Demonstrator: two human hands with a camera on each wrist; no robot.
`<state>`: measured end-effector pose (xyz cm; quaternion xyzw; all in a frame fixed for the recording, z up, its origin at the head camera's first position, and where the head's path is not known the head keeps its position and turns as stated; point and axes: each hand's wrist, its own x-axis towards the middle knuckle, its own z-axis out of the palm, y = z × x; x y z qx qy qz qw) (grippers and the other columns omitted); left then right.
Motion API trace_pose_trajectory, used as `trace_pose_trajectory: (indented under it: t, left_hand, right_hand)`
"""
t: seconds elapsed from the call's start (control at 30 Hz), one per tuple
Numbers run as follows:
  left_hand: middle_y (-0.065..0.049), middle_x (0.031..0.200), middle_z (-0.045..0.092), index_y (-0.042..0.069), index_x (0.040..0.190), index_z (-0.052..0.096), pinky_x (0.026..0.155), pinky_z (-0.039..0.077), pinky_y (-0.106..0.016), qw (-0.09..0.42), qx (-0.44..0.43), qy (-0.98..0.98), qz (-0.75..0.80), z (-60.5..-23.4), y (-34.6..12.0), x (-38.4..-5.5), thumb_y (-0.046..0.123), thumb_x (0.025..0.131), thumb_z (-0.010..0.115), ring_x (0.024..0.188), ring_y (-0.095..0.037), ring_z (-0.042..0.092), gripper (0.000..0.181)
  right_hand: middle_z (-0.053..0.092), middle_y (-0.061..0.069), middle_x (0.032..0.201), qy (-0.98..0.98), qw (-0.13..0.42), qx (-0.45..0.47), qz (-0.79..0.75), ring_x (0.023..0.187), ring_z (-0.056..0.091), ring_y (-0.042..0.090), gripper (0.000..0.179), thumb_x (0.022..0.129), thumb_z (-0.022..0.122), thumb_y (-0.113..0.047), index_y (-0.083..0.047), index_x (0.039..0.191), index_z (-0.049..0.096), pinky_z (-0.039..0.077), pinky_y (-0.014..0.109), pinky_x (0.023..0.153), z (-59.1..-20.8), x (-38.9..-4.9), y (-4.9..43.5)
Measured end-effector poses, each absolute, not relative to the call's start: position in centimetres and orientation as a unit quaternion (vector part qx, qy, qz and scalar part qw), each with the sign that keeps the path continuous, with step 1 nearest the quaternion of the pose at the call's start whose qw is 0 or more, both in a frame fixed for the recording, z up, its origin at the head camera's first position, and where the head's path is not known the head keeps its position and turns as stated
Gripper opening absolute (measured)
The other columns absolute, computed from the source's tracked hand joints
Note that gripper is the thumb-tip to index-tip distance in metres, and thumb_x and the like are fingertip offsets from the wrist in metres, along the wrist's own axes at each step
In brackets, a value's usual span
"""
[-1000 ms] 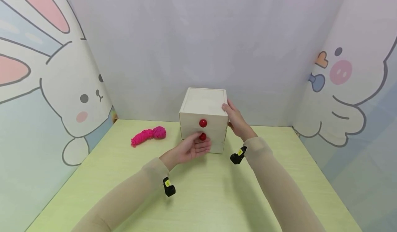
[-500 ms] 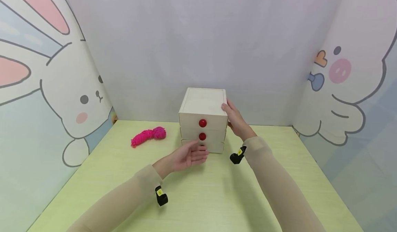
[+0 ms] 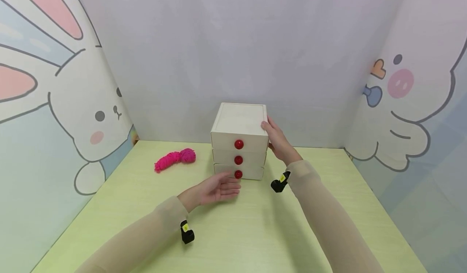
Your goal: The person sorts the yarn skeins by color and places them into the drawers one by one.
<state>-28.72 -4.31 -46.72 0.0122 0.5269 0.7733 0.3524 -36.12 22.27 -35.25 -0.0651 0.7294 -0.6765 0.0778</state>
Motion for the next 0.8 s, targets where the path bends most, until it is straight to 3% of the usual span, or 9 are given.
trace_pose_trajectory:
  t: [0.4, 0.8]
  left_hand:
    - [-0.032, 0.144, 0.059, -0.015, 0.151, 0.041, 0.111, 0.053, -0.047, 0.345, -0.026, 0.501, 0.793, -47.9, -2.6, -30.3, 0.034, 0.111, 0.056, 0.137, -0.041, 0.059, 0.065]
    - [-0.029, 0.137, 0.065, -0.01, 0.137, 0.054, 0.111, 0.053, -0.047, 0.336, -0.048, 0.485, 0.806, -48.7, -1.4, -31.4, 0.03, 0.11, 0.059, 0.13, -0.039, 0.065, 0.048]
  right_hand:
    - [0.0, -0.001, 0.18, 0.73, 0.077, -0.062, -0.676, 0.163, 0.01, 0.033, 0.069, 0.114, 0.04, -0.047, -0.043, 0.17, 0.002, 0.017, 0.06, 0.13, -35.1, -36.2, 22.3]
    - [0.001, 0.001, 0.18, 0.731, 0.074, -0.062, -0.675, 0.162, 0.012, 0.034, 0.068, 0.113, 0.04, -0.046, -0.042, 0.171, 0.003, 0.018, 0.062, 0.129, -35.2, -36.3, 22.1]
